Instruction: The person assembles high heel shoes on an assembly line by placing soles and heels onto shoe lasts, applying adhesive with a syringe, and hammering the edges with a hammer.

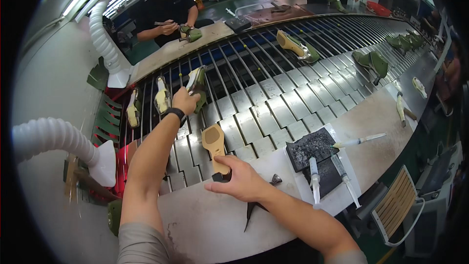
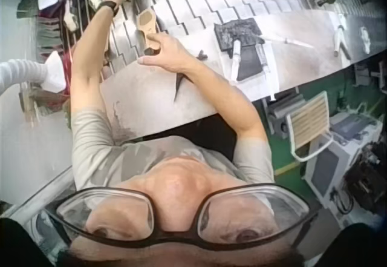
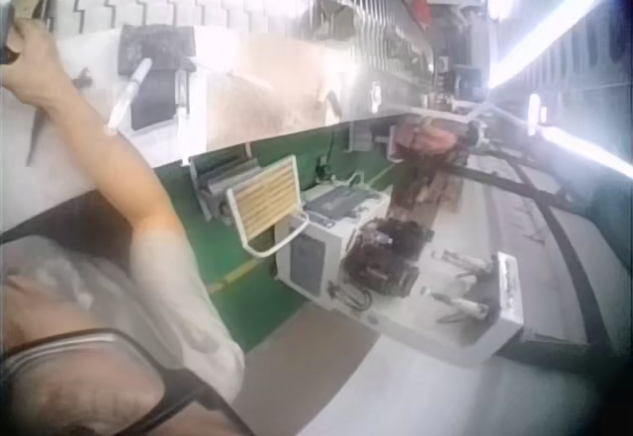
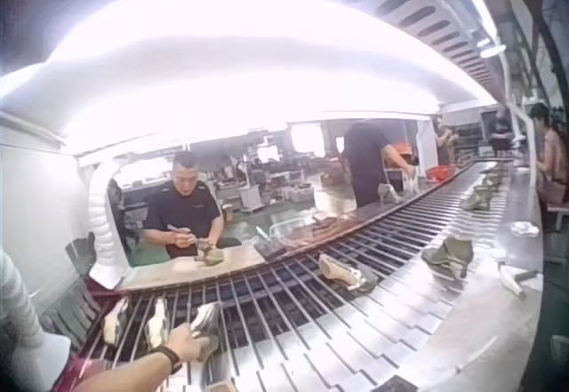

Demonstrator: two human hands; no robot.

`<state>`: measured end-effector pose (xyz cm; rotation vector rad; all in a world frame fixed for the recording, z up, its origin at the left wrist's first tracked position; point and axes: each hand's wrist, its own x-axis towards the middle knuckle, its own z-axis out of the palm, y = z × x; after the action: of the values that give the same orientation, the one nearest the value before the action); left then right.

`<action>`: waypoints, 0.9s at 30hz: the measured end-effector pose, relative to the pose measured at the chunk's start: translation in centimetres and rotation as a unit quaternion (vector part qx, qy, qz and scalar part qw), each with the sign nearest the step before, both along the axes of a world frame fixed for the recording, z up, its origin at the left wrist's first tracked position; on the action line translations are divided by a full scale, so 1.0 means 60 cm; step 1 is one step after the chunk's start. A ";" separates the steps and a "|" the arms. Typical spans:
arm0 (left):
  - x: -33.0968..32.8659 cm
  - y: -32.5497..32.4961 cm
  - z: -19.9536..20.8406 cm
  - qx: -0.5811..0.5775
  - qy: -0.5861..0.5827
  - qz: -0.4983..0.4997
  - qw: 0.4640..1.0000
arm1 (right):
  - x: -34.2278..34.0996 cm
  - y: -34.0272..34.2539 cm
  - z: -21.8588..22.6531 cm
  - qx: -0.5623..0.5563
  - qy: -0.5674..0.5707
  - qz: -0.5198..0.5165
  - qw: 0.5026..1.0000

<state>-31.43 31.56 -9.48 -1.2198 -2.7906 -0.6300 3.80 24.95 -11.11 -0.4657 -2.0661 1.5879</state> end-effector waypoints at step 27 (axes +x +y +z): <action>0.452 -0.809 -0.020 0.222 0.111 -0.067 0.966 | 0.099 -0.212 0.017 0.104 0.126 -0.138 0.977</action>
<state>-4.31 -17.00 -10.65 -1.2895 -2.2340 -0.9906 9.76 12.22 -10.11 -0.4288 -1.8576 1.1907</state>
